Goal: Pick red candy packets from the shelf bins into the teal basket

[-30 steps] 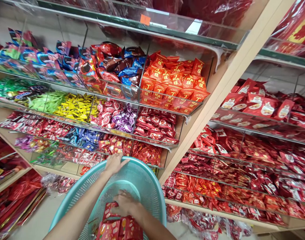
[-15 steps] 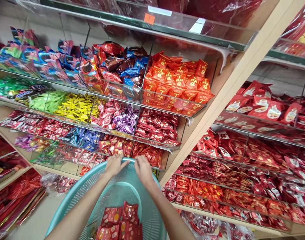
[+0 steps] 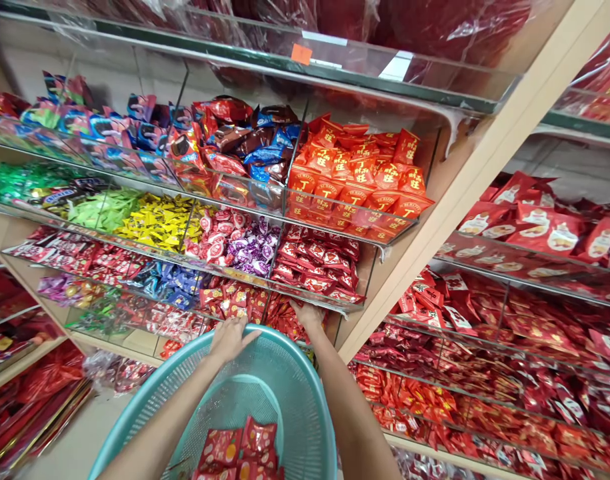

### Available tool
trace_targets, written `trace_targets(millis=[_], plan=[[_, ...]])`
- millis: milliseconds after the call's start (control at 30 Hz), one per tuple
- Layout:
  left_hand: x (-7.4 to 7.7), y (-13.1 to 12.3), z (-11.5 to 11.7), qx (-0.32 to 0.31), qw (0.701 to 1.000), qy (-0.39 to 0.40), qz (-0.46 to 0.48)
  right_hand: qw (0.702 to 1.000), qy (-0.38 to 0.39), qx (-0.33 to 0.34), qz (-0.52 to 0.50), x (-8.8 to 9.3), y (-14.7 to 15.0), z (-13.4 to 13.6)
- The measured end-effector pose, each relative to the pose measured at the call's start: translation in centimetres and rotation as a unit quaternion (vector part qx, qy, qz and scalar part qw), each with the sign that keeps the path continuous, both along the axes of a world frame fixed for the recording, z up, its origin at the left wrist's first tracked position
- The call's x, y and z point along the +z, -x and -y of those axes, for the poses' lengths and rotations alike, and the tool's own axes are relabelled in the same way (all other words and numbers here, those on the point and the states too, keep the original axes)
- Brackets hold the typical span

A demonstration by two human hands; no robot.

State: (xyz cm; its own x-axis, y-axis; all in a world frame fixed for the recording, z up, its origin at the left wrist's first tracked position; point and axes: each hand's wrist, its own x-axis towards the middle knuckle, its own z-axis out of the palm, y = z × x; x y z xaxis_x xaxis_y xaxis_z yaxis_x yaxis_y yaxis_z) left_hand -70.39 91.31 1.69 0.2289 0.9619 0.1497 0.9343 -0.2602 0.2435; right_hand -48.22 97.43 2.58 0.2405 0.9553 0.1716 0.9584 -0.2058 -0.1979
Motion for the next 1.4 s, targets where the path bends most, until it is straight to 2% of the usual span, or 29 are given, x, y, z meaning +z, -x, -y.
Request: trace_targets(millis=[300, 567, 833, 1067, 1400], plan=[[0.3, 0.0, 0.0, 0.000, 1.000, 0.006, -0.002, 0.997, -0.038, 0.074, 0.000, -1.0, -1.4, -0.5], [0.1, 0.0, 0.0, 0.001, 1.000, 0.007, 0.003, 0.997, -0.025, 0.070, -0.032, -1.2, -1.6, -0.4], [0.3, 0.0, 0.1, 0.000, 1.000, 0.006, -0.004, 0.995, -0.001, 0.101, -0.025, -1.0, -1.4, -0.9], [0.2, 0.0, 0.1, -0.002, 1.000, 0.003, -0.003, 0.994, -0.061, 0.084, -0.040, -1.1, -1.4, -0.1], [0.3, 0.0, 0.0, -0.003, 1.000, 0.006, -0.004, 0.982, -0.115, 0.135, -0.071, -1.3, -2.5, 0.0]])
